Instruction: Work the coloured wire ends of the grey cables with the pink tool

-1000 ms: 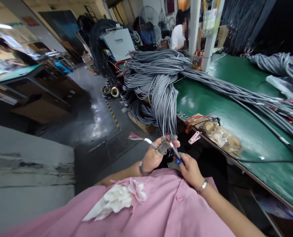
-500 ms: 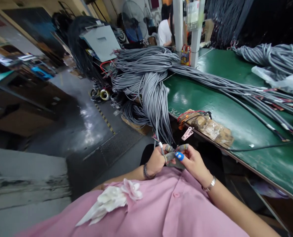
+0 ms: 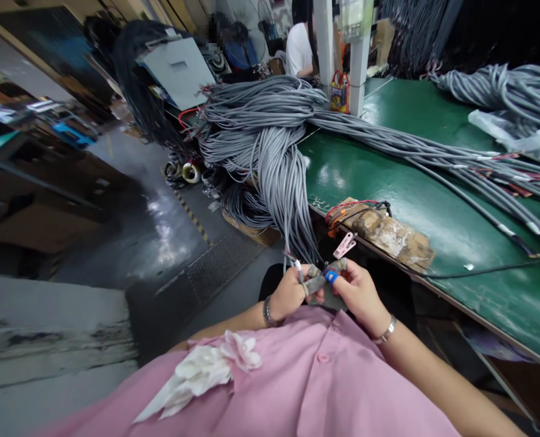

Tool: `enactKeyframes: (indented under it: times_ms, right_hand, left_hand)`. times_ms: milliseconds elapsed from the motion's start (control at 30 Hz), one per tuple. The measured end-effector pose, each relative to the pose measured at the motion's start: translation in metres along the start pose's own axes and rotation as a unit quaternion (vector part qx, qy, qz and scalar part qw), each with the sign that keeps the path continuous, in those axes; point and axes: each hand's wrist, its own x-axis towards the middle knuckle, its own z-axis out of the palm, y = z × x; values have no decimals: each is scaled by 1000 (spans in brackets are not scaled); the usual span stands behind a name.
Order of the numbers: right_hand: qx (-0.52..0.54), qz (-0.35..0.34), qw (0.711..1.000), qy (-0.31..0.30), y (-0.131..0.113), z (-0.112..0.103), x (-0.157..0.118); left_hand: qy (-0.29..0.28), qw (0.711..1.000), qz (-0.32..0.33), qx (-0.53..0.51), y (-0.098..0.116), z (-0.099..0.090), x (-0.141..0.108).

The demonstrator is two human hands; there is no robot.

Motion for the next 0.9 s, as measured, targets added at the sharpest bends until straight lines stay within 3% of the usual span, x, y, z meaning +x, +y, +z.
enactKeyframes:
  times_ms: [100, 200, 367, 533, 767, 900]
  right_hand:
    - [7, 4, 1000, 9, 6, -1, -1]
    - [13, 10, 1000, -7, 11, -3, -4]
    - [-1, -2, 1000, -5, 15, -10, -3]
    - [-1, 1, 1000, -30, 13, -16, 3]
    - [44, 18, 998, -43, 2, -3, 10]
    - [51, 18, 998, -16, 4, 1, 8]
  left_hand:
    - [76, 995, 24, -64, -4, 4, 4]
    - [101, 986, 21, -129, -8, 7, 9]
    - [74, 990, -13, -119, -6, 7, 13]
    - [55, 997, -3, -60, -4, 5, 11]
    - [21, 1000, 0, -15, -6, 8, 9]
    - [-8, 1000, -21, -5, -8, 4, 12]
